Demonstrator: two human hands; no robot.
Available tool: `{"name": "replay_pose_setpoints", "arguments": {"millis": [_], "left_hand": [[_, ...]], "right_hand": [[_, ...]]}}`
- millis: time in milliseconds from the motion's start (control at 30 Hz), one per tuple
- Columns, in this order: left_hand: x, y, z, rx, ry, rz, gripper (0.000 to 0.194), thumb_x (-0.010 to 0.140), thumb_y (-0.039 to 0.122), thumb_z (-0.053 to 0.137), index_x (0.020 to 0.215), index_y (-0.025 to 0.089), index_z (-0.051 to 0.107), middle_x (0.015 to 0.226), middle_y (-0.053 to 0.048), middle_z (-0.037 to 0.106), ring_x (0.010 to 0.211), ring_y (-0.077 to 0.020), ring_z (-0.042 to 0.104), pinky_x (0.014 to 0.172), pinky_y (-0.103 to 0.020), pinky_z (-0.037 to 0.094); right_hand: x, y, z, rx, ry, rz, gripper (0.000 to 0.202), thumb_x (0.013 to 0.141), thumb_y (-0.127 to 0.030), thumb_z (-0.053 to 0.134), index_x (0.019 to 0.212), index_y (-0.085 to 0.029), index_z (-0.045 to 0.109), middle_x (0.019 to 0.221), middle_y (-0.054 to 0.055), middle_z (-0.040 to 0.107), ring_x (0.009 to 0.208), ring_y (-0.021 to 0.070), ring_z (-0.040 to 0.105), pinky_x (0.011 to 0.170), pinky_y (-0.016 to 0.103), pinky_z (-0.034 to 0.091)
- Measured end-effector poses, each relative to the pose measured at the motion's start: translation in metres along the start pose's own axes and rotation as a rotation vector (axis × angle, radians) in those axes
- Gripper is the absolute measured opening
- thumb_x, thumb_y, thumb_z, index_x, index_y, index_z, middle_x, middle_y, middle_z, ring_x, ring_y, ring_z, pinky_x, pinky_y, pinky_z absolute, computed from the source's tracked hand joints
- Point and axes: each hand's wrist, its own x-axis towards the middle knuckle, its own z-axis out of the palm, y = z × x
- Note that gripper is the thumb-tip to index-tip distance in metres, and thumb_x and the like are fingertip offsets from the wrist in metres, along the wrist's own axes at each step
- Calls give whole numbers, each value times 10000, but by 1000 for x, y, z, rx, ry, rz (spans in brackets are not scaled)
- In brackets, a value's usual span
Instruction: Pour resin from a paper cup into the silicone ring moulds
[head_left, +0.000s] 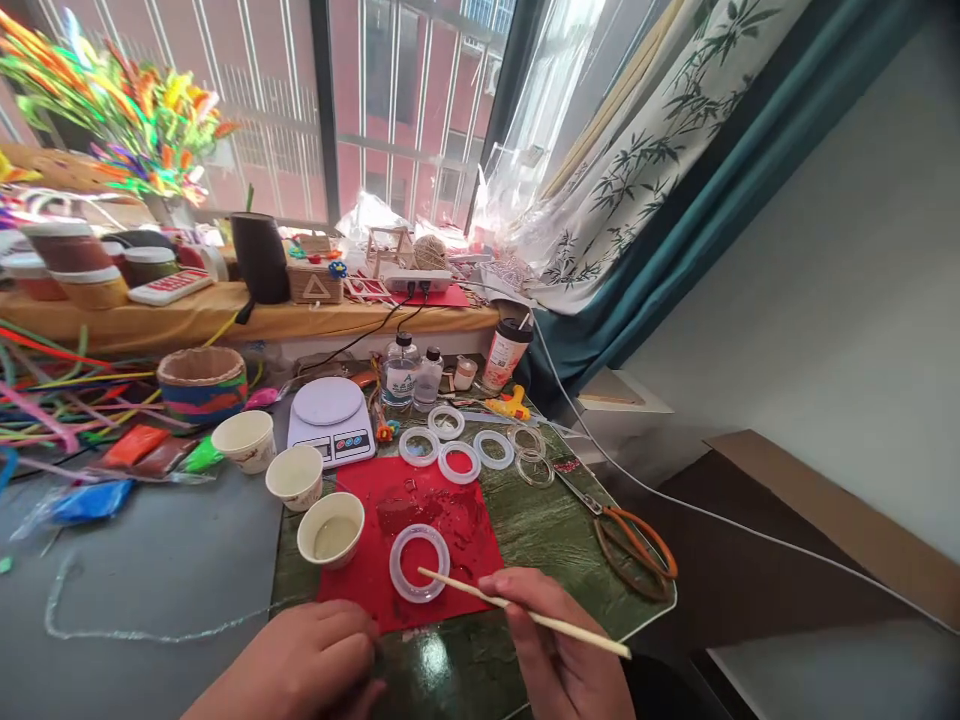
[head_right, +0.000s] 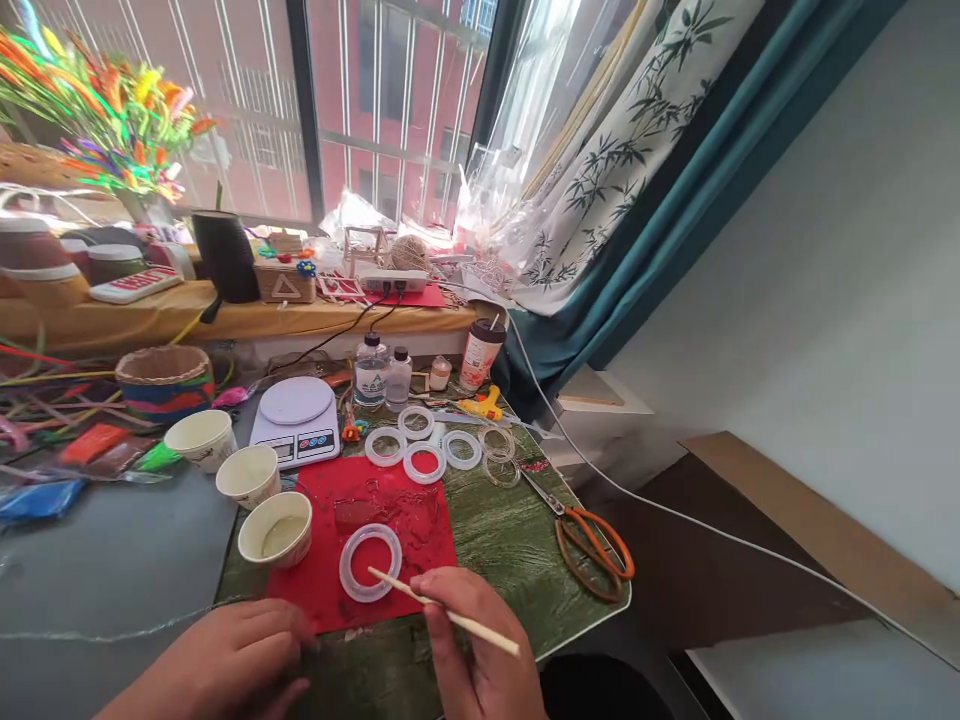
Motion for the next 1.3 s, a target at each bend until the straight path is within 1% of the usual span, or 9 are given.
{"name": "replay_pose_setpoints", "arguments": {"millis": [100,233,333,433,600,767,933,1100,1300], "left_hand": [[-3,-2,1,-38,-7,-35,216,1051,99,625,1025,306,569,1017,12,891,849,-188,874,770,-280,663],[-7,-8,9,12,-44,-97,235,1002,122,663,944,300,522,932,12,862,741,-194,819,673,-288,613],[-8,-10,12,34,-79,-151,249,968,132,674,910,295,495,865,18,817,642,-179,735,586,-290,524],[-8,-9,12,28,-99,-201,203,1004,148,651,920,289,532,855,19,799,634,-172,720,587,-289,500],[-8,-13,10,-53,-120,-256,182,1080,192,611,923,284,613,832,12,798,657,-177,743,610,-279,518],[-9,-18,8,-144,-123,-331,190,1120,265,625,974,295,741,861,-19,826,732,-199,794,679,-251,602],[-6,-18,2,-142,-145,-374,253,1134,301,605,937,298,763,830,-17,821,701,-198,780,650,-252,593],[-2,-18,-5,-177,-154,-403,250,1127,328,628,957,310,810,829,-22,830,695,-208,779,655,-259,616],[-2,-18,-4,-191,-131,-393,223,1111,331,649,1002,329,844,837,-20,838,686,-213,785,648,-253,633]], "right_hand": [[8,-7,1,-50,-91,-41,227,1247,-283,625,1391,-345,789,1074,56,935,937,243,930,877,330,792],[14,-8,3,-41,-70,-30,228,1251,-297,595,1371,-334,785,1002,62,892,836,239,889,758,318,770],[17,-6,6,-1,-96,42,281,1257,-289,573,1471,-353,742,1066,61,904,792,215,870,717,292,753],[27,-7,11,23,-149,111,280,1281,-297,527,1507,-372,674,1049,28,901,733,185,837,707,271,726],[46,-9,16,-25,-217,92,216,1290,-306,502,1440,-355,649,917,-18,828,752,185,824,706,271,677],[54,-3,9,-87,-234,62,198,1290,-282,470,1403,-330,625,903,-18,821,737,187,805,707,291,661],[60,3,1,-131,-282,79,189,1274,-277,472,1312,-304,655,900,3,808,752,206,803,724,331,642],[66,12,-3,-157,-283,80,192,1259,-273,463,1321,-281,645,857,-8,777,715,207,783,721,342,629],[72,19,-16,-244,-281,48,192,1226,-244,502,1306,-277,673,852,-1,783,697,226,778,716,371,621]]}}
